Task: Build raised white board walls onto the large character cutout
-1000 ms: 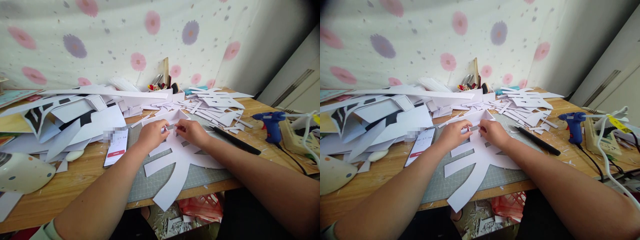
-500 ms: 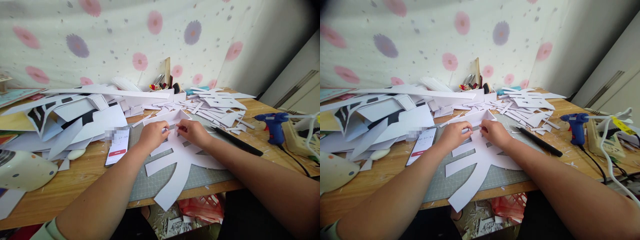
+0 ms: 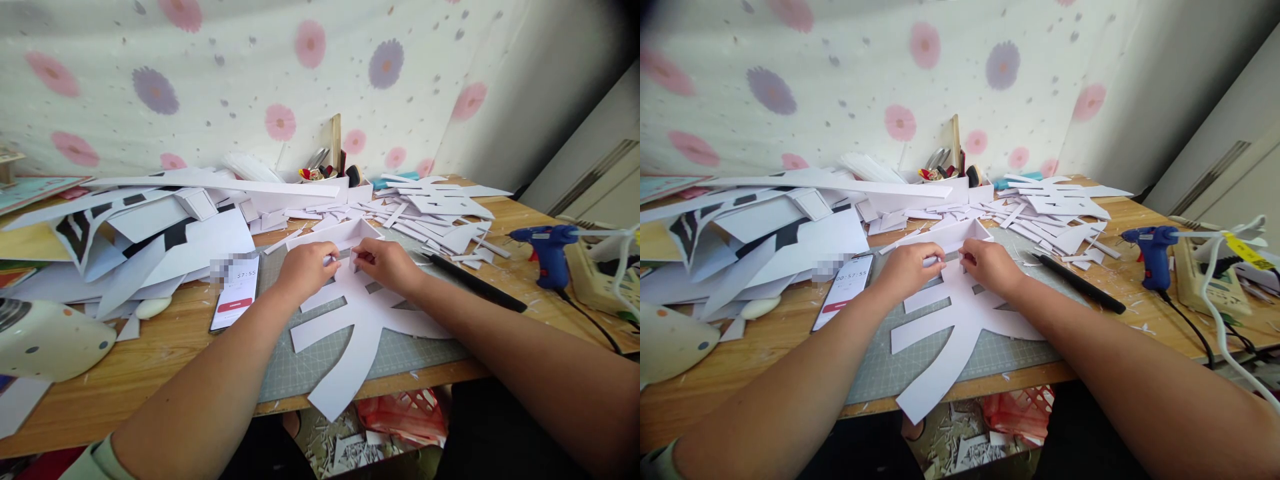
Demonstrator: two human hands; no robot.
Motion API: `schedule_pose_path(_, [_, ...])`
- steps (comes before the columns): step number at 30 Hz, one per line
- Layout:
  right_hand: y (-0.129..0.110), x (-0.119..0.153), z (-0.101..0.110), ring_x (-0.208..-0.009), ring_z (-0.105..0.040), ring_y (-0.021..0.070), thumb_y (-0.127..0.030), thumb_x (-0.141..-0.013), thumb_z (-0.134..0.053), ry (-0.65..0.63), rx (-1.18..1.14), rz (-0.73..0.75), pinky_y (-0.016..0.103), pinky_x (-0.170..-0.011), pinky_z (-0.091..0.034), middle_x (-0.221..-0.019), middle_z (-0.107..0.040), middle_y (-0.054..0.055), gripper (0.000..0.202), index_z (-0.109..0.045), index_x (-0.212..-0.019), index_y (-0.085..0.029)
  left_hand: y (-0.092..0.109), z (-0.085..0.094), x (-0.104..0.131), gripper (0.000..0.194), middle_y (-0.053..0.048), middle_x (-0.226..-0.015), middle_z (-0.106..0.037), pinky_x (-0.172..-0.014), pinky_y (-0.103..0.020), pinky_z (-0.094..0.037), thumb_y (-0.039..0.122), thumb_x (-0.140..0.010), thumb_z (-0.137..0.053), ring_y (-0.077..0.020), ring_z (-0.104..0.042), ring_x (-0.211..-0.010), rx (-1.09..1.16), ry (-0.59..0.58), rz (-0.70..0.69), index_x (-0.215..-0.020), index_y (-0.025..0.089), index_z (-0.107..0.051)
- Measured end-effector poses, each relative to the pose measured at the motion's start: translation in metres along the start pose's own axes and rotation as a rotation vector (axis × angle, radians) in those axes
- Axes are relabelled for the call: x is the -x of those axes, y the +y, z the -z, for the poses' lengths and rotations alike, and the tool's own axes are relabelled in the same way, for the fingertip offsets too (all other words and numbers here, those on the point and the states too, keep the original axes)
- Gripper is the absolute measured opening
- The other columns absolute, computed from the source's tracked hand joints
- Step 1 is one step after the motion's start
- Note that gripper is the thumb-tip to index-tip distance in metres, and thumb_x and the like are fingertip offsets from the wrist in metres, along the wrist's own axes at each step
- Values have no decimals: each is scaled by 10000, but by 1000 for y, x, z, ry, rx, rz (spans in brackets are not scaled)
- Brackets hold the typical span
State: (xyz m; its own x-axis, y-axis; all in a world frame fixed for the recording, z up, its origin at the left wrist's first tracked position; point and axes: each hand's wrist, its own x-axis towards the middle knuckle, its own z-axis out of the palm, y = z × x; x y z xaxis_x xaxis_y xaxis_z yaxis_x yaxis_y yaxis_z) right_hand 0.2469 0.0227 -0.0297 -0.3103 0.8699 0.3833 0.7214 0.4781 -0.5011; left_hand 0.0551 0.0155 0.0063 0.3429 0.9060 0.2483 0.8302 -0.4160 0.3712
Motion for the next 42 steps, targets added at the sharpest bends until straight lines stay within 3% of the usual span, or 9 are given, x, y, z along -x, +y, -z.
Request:
schedule_pose_path(16, [2,0,-1,-632,-607,155,-196,-780,-575,7,0,15,249,-618,-456,-720,-660,28,115,-627,-881,-180,-1,2,0,122,26,-770,-681,-636,-265,-377,334,-761,-607,-170,-589,-713,32,-36,4,-832,260,-674])
schedule_pose_path(34, [-4,0,1,-645,-625,171,-171,-774,-571,-5,-6,-25,263,-634,-471,-717,-670,39,124,-636,-878,-184,1,-1,1,168,18,-840,-697,-584,-259,-341,293,-758,-603,-180,-592,-720,-84,-29,8,-920,262,-636])
schedule_pose_path(42, [-3,0,-4,-644,-608,159,-160,-793,-558,31,13,-1,265,-616,-457,-728,-669,29,94,-630,-852,-175,2,-1,2,126,29,-747,-668,-539,-250,-300,288,-753,-598,-155,-553,-613,-83,-30,10,-874,259,-620])
